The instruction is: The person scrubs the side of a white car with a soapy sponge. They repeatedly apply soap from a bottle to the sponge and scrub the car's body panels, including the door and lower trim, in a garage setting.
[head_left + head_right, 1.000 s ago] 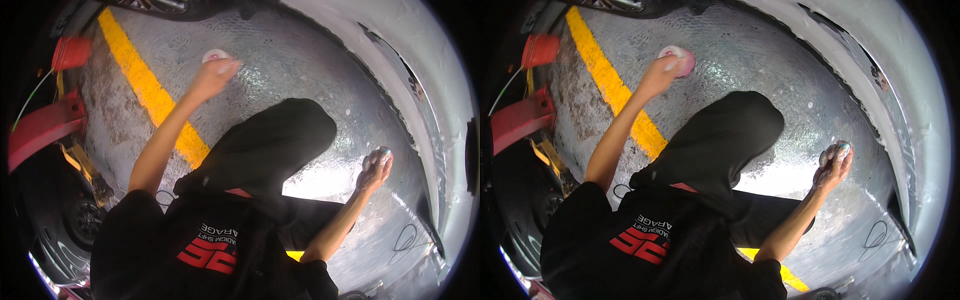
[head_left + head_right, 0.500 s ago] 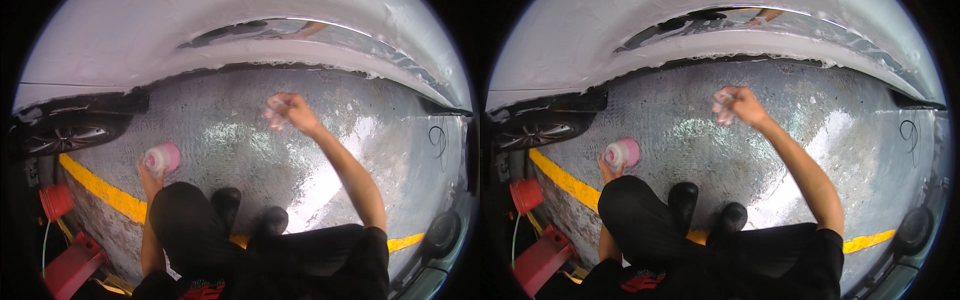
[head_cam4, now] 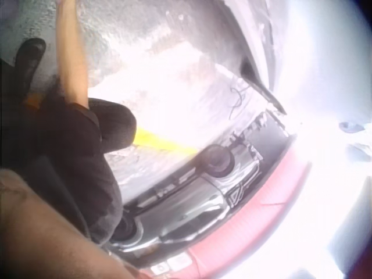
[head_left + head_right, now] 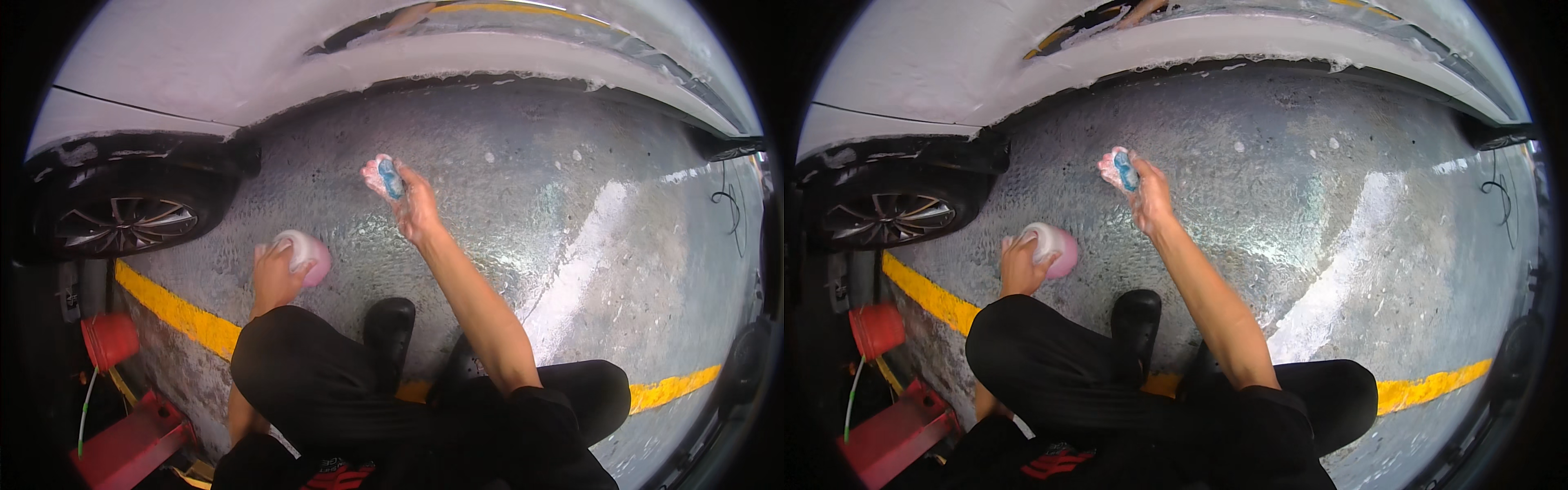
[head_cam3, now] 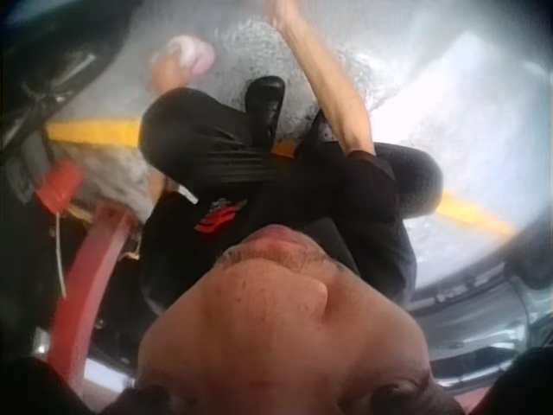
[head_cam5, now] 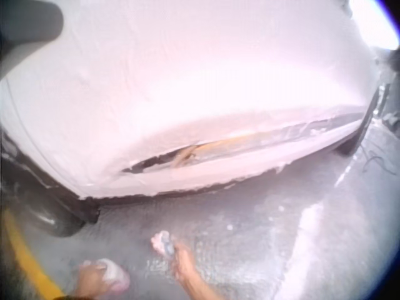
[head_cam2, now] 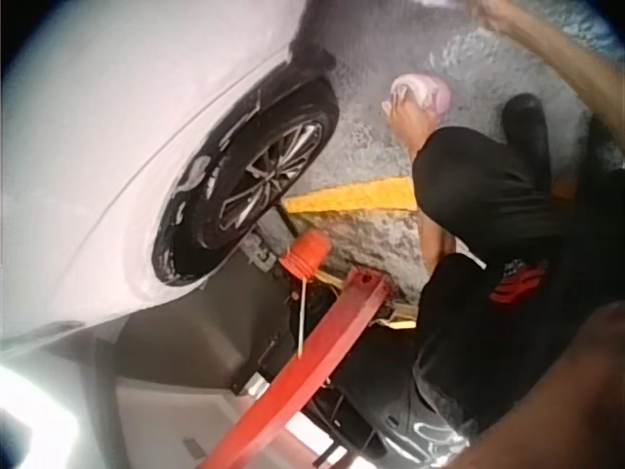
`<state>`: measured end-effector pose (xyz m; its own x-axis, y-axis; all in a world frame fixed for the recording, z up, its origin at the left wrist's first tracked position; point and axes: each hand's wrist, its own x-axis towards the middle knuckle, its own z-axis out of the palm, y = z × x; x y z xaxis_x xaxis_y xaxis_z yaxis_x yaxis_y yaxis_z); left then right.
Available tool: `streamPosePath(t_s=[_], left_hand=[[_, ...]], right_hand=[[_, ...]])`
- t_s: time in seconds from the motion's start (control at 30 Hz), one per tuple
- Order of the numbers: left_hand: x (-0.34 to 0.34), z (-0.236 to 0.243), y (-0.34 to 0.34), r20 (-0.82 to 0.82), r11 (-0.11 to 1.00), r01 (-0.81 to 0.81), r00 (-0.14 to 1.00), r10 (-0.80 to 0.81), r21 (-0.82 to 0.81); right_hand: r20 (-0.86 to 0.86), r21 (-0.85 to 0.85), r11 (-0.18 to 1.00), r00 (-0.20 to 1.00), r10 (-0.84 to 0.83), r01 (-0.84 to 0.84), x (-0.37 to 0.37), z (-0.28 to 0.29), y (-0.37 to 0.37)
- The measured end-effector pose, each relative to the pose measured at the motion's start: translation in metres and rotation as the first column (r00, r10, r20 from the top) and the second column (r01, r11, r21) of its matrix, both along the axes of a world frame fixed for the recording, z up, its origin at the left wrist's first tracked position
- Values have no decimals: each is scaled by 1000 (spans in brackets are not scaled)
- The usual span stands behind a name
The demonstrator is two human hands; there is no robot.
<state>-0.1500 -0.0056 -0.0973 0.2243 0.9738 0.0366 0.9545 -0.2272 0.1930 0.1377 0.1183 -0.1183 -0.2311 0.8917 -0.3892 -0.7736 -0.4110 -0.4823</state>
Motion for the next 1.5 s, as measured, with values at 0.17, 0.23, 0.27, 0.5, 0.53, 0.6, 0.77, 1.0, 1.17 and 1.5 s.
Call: streamPosePath(t_s=[0.17,0.23,0.27,0.5,0.53,0.6,0.77,1.0,1.17,1.5], left_hand=[[50,61,39,106,929,350,935,-338,-122],[82,73,66,174,879,451,888,-425,-152],[100,78,79,158,841,497,867,-472,-213],[194,115,154,98,560,698,660,-745,-445],[202,115,160,112,539,711,644,-756,-452],[215,115,171,96,507,728,609,-787,-461],[256,121,202,88,384,677,551,-830,-627],[297,133,225,12,354,579,532,-847,-734],[305,143,231,4,378,593,541,-841,-711],[330,149,244,-23,329,551,489,-872,-767]], right_hand=[[-40,94,993,997,-73,77,-16,8,-13],[-68,106,985,989,-128,135,-13,8,-15],[-105,104,979,981,-164,175,-8,7,-13],[-159,64,966,958,-238,251,51,15,10],[-165,71,966,958,-235,250,55,12,12],[-190,63,960,947,-259,274,59,8,12],[-242,24,946,920,-309,324,77,11,15],[-240,18,890,866,-438,455,92,17,24],[-191,90,885,880,-435,457,103,27,31],[-187,66,872,864,-467,486,97,29,35]])
